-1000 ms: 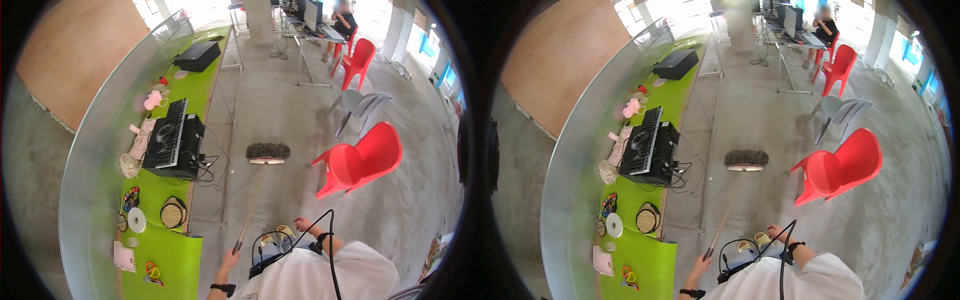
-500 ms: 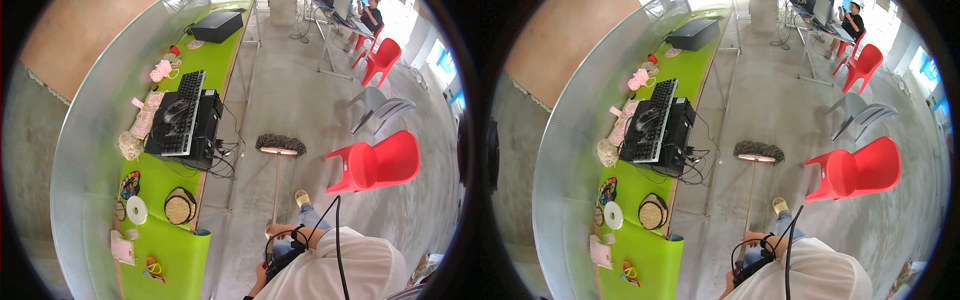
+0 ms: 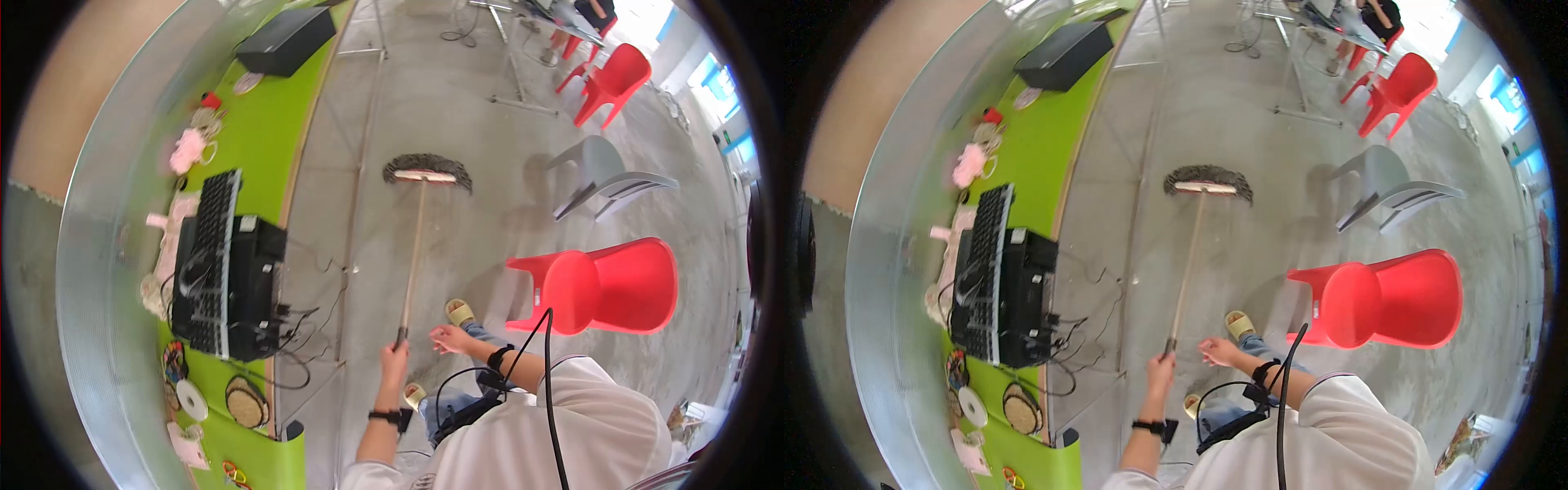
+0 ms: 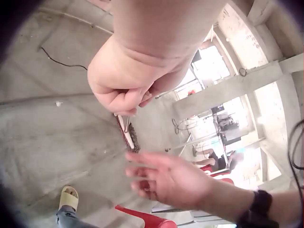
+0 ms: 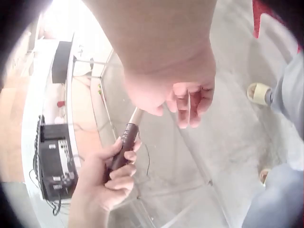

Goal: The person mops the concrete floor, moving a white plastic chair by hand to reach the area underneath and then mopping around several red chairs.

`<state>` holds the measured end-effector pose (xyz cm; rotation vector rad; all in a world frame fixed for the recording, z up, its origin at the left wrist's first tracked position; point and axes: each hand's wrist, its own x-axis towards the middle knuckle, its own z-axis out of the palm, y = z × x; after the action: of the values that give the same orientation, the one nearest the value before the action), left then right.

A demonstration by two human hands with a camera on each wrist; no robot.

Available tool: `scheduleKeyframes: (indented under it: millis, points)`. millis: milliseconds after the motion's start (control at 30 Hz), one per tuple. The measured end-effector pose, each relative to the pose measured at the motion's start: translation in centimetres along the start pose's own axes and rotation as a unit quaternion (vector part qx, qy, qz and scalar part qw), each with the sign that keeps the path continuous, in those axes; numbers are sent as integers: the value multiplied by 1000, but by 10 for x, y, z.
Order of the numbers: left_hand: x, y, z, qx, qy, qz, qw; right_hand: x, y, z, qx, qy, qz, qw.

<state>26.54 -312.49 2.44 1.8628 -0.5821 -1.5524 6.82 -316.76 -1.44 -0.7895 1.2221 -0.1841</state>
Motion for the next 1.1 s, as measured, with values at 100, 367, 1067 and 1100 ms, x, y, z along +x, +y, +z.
scheduleKeyframes:
  millis: [100,367,1067,1100]
  points:
    - [74,74,76,-54,-57,-67,995,-16,7,-114,-69,102,-67,990]
    - [128,137,158,50,-113,-14,992,-128,25,-318,239,448,-66,859]
    - [-265,-94,-225,338,-68,23,939,-25,68,220,117,-123,145,975]
    - [-283,-117,-236,360,-69,10,930,-15,78,237,235,-151,219,935]
